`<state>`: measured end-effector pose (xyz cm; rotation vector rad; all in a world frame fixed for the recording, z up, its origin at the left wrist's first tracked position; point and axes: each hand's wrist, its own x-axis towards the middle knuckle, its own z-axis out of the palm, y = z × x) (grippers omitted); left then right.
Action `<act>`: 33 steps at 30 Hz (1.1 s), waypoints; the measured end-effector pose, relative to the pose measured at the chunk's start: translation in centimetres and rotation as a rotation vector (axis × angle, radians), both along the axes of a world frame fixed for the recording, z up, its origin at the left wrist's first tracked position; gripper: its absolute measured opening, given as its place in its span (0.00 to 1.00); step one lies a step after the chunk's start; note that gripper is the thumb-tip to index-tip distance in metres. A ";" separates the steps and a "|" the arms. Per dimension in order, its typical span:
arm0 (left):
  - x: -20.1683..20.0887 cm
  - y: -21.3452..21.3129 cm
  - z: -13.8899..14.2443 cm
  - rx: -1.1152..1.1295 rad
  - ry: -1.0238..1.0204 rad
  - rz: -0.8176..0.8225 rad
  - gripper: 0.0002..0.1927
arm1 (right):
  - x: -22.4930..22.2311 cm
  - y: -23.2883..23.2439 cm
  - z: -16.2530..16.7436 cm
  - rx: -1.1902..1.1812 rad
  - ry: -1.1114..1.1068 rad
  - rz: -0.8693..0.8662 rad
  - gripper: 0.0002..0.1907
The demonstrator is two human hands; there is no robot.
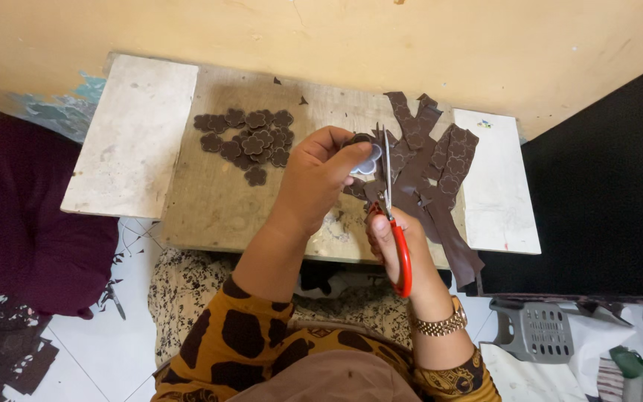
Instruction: The person cuts flower-shaped pieces from brown leather strips using red-handled scissors, following drawn outlines. They cut one piece at a time, place finished flower cutouts in a pile on the workbench, and set scraps aside while continuing along the strip.
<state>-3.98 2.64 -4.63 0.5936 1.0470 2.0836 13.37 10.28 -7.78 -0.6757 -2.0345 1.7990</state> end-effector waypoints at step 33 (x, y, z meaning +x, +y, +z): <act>1.4 0.0 1.6 0.052 0.060 0.033 0.13 | -0.1 0.3 -0.5 -0.075 0.052 -0.049 0.30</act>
